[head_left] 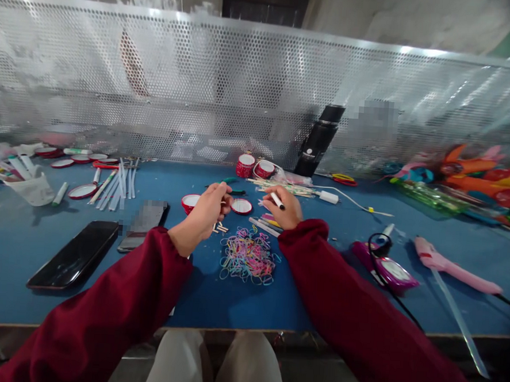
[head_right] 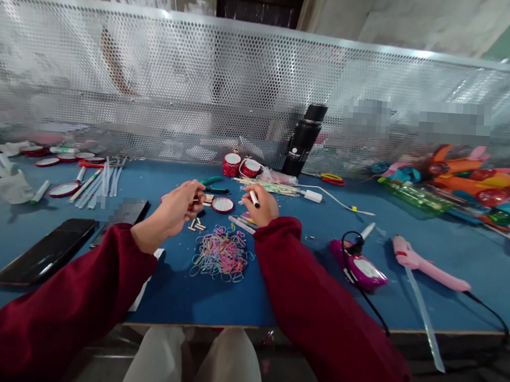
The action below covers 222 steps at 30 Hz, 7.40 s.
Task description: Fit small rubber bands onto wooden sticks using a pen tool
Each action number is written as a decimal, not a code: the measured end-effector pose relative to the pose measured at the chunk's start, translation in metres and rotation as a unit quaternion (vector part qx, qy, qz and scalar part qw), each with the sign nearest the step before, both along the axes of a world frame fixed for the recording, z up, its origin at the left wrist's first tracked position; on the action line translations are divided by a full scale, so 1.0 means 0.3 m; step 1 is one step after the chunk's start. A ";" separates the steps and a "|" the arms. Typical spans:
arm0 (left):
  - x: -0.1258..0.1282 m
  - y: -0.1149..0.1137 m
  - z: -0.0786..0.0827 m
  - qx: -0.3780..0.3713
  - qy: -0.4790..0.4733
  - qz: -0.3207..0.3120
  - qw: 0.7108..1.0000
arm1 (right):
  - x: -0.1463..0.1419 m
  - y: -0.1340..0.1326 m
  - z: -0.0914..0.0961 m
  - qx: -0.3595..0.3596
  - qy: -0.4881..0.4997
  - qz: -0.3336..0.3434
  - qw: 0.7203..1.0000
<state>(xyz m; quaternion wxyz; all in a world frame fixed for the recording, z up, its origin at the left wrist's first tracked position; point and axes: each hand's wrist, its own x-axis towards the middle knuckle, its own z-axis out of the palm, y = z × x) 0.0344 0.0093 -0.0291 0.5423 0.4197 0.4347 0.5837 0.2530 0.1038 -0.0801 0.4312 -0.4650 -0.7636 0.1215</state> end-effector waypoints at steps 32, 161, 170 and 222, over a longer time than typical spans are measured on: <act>0.033 -0.012 -0.050 0.132 0.334 -0.209 0.910 | -0.124 -0.190 0.091 0.002 0.233 0.193 0.953; 0.110 -0.027 -0.098 0.102 0.167 -0.161 0.967 | -0.079 -0.248 0.099 0.240 0.070 0.041 0.967; 0.108 -0.027 -0.099 0.105 0.171 -0.159 0.967 | -0.082 -0.254 0.104 0.234 0.078 0.050 0.968; 0.110 -0.029 -0.099 0.110 0.180 -0.162 0.964 | -0.083 -0.259 0.104 0.218 0.075 0.059 0.971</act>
